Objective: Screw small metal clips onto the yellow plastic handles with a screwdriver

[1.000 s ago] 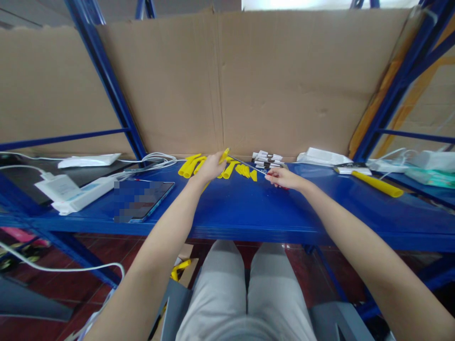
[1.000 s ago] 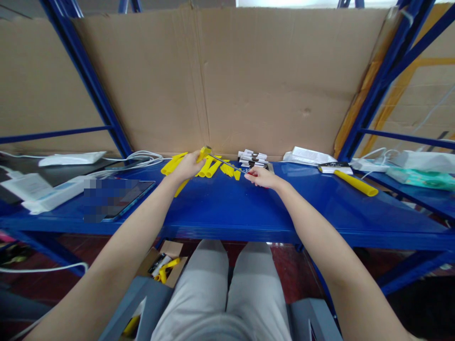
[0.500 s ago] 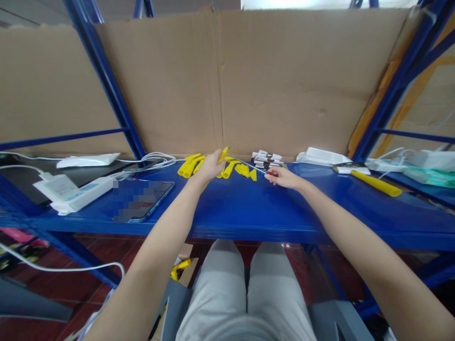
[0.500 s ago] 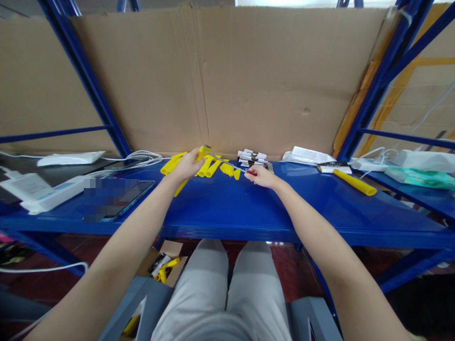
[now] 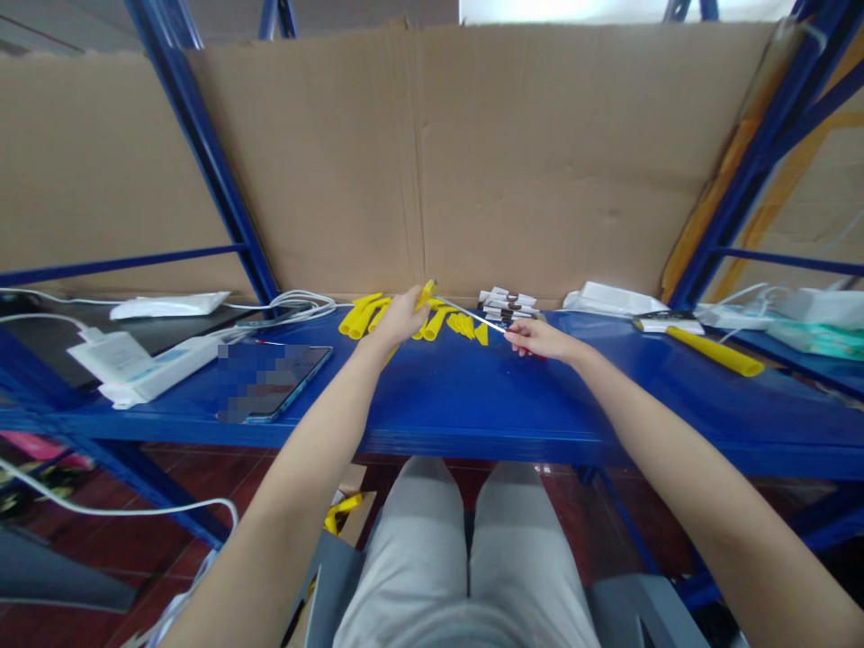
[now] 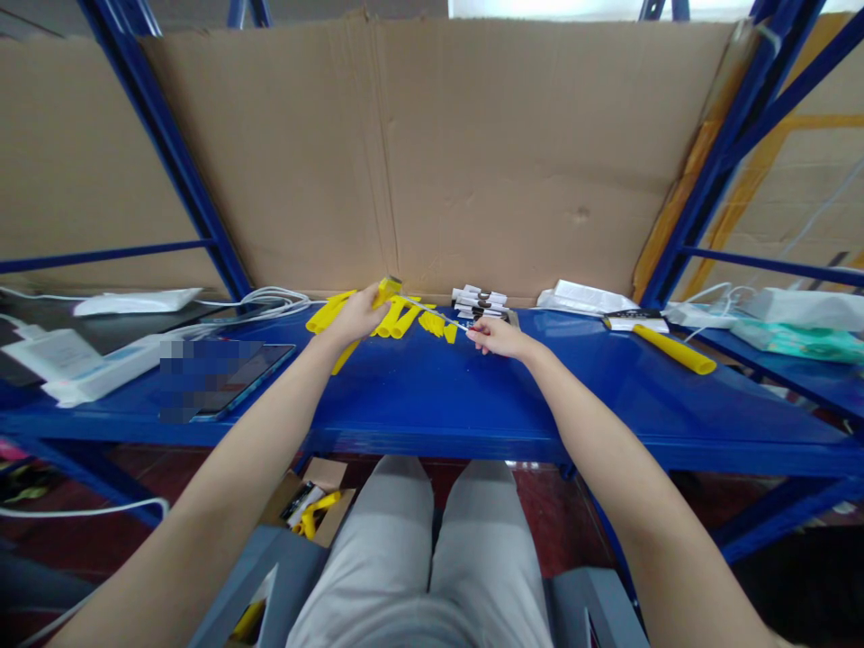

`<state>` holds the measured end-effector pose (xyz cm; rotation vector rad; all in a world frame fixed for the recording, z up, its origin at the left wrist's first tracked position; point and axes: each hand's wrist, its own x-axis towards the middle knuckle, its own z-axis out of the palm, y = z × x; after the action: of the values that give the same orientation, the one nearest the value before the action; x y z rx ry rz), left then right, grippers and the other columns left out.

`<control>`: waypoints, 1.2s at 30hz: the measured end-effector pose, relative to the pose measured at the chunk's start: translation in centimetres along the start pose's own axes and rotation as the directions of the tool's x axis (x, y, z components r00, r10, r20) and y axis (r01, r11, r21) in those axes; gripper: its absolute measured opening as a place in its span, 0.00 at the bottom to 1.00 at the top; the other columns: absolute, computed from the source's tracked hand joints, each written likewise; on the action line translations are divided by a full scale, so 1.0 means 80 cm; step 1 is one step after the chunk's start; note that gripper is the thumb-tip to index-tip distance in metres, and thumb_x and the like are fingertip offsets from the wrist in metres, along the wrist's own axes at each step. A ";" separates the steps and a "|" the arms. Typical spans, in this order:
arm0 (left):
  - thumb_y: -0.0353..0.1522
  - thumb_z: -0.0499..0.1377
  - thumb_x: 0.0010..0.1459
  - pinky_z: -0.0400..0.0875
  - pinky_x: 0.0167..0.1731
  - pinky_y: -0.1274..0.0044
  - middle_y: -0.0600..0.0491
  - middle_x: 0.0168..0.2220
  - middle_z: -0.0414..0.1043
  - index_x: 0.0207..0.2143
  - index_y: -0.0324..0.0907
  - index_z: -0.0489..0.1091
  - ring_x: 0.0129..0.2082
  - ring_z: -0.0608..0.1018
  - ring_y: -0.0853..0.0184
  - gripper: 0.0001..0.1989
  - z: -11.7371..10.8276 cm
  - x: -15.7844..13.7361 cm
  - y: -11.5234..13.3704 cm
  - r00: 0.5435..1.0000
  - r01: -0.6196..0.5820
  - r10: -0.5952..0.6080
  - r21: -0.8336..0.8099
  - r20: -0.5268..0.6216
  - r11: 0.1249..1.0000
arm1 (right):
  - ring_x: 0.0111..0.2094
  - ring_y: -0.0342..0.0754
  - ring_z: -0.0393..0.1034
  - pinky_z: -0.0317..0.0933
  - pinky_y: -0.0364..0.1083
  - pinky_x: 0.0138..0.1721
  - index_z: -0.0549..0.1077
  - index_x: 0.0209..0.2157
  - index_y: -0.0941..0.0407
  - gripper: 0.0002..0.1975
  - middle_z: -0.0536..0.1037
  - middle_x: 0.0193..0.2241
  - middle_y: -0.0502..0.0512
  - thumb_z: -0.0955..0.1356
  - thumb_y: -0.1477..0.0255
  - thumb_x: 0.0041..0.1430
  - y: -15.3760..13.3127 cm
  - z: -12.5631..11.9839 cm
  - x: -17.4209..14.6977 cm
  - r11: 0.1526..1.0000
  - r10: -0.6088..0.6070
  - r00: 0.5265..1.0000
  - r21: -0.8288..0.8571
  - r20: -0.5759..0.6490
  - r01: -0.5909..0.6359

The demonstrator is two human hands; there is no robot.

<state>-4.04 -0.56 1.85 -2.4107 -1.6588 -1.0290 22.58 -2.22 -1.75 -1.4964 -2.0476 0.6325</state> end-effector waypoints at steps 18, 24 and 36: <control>0.32 0.49 0.59 0.66 0.42 0.76 0.43 0.43 0.75 0.47 0.35 0.69 0.43 0.76 0.62 0.17 0.001 0.001 0.000 1.000 0.020 -0.022 0.053 0.023 0.998 | 0.21 0.39 0.63 0.57 0.39 0.22 0.68 0.26 0.58 0.13 0.72 0.21 0.52 0.63 0.65 0.59 0.006 0.001 0.006 0.999 -0.040 0.999 -0.009 0.002 0.040; 0.32 0.49 0.59 0.67 0.39 0.78 0.44 0.41 0.75 0.48 0.34 0.68 0.39 0.77 0.63 0.18 -0.006 -0.001 0.006 0.996 0.070 -0.072 0.040 0.055 0.997 | 0.21 0.40 0.65 0.60 0.39 0.25 0.66 0.25 0.57 0.11 0.72 0.21 0.51 0.65 0.66 0.58 0.006 0.007 0.007 0.998 -0.061 0.996 0.006 -0.072 0.062; 0.31 0.49 0.58 0.67 0.39 0.78 0.46 0.40 0.75 0.47 0.36 0.69 0.40 0.77 0.64 0.17 -0.004 0.000 0.003 0.998 0.051 -0.052 0.022 0.037 0.998 | 0.22 0.41 0.65 0.58 0.39 0.22 0.70 0.27 0.58 0.13 0.74 0.23 0.53 0.64 0.64 0.59 0.009 0.003 0.010 1.000 -0.020 1.000 -0.014 0.001 0.020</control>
<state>-4.03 -0.78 2.19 -2.4006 -1.7434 -0.9736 22.75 -1.23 -2.26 -1.4814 -2.0695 0.6124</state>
